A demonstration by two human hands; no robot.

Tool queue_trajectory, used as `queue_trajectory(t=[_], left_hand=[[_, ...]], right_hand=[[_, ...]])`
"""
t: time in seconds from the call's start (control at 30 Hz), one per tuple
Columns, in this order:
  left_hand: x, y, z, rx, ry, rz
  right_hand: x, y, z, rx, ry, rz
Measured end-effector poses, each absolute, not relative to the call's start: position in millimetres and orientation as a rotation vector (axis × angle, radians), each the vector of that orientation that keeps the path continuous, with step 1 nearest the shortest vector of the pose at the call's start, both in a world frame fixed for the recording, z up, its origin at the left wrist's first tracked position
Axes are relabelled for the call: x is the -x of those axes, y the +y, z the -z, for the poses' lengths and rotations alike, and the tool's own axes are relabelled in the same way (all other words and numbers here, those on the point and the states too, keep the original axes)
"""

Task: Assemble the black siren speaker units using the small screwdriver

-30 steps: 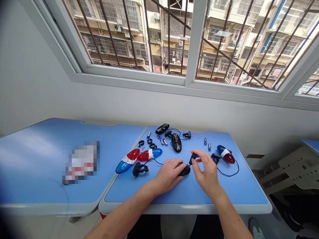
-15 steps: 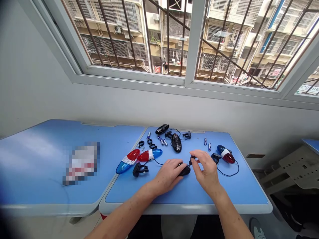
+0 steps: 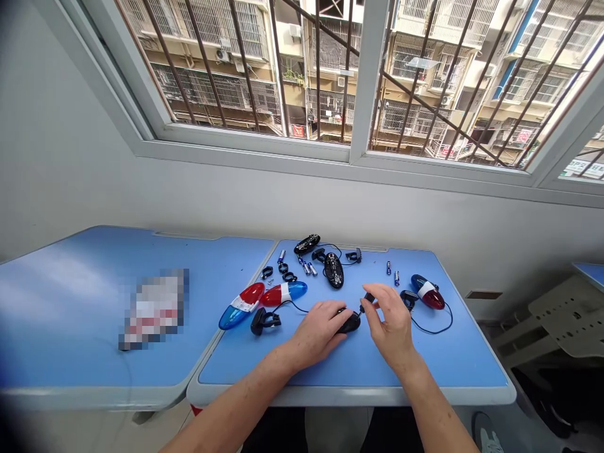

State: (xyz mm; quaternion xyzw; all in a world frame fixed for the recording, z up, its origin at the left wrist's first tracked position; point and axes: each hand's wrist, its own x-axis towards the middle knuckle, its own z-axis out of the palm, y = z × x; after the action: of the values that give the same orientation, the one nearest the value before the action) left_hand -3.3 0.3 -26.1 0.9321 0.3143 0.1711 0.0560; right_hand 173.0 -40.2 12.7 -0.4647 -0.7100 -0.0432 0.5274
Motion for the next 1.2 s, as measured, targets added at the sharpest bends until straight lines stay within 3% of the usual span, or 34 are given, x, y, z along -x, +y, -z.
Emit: queue_trajectory(t=[0.27,0.6,0.9,1.2], left_hand=[[4.0,1.5,29.4,-2.835,0.93,-0.578],[4.5,1.3,28.2,-2.837,0.921,-0.594],[3.6,2.4,31.5,-2.843,0.933,-0.592],[4.1,1.4,29.8,-2.848,0.939,-0.587]], right_hand=[[-172.1,-41.8,-16.5,1.08,-1.722,0.001],[-169.7,-39.4,-13.5,1.103,-1.725,0.161],[-172.8,-44.9,-15.5,1.13,-1.785,-0.034],[-173.6,-43.4,-19.1,1.139,-1.843,0.129]])
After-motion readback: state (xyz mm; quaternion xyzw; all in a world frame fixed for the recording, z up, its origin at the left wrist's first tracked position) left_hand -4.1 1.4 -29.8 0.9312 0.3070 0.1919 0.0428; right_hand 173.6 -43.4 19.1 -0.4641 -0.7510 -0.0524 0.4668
